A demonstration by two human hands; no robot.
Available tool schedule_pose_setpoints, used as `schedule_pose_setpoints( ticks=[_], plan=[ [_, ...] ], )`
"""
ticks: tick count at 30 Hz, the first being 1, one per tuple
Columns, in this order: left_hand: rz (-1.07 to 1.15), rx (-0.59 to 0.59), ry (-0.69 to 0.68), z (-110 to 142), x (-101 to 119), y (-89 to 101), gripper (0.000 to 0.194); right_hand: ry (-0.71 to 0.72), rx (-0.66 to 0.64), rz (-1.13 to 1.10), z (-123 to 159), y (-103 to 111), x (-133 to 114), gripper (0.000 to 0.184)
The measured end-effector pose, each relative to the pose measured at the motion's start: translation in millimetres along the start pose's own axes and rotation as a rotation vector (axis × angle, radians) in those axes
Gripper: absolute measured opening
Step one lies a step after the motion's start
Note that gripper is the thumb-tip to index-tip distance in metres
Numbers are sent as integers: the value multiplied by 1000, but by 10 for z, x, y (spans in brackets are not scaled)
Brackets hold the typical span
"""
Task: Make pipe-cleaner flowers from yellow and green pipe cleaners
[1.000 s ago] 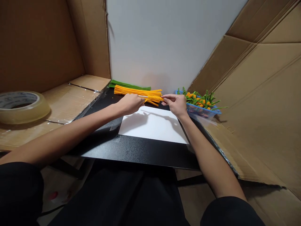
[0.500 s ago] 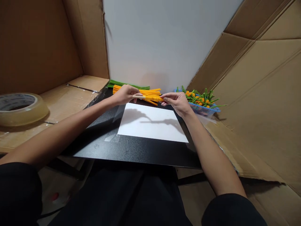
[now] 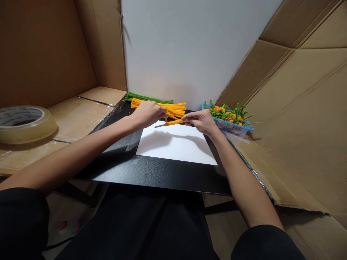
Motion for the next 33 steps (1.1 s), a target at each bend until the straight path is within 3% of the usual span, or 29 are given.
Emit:
schedule_pose_setpoints(
  ticks=[4,7,10,13,18,20,23,26,28,30,33],
  plan=[
    [352,80,65,-20,-323,5,28,-67,-81,-236,10,13,1,32],
    [580,90,112,-13,-453,-120,37,-61,-1,-347,0,112,19,37],
    [664,88,132,-5,-448,-252,40,-59,107,-380,-23,189,81,40],
    [576,17,133,9,-319,-394,39,-47,211,-345,-40,239,134,38],
    [21,-189,44,65,18,-507,30,4,309,-59,-34,239,134,21],
    [-111,-199,-21,67,129,-451,30,41,277,78,-33,186,97,18],
    [-126,-130,-64,33,134,-279,28,58,142,153,-34,74,59,15],
    [65,-24,-18,-14,-83,-124,25,-10,-26,16,-17,-8,56,15],
    [325,-4,-6,-37,-237,-144,28,-61,-98,-115,3,-26,46,22],
    [619,-10,-12,-52,-326,-239,36,-76,-90,-224,10,18,25,29],
    [918,52,26,-56,-383,-382,41,-58,48,-336,-12,163,44,34]
  ],
)
Point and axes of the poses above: each hand's wrist, its own z-axis away from the middle knuckle, its own y-axis out of the back of the hand, x = y × z, the point moved 10 cm from there along -z, towards the middle knuckle, and after that the axes turned 9 degrees about -y, right-handed, at the moved point
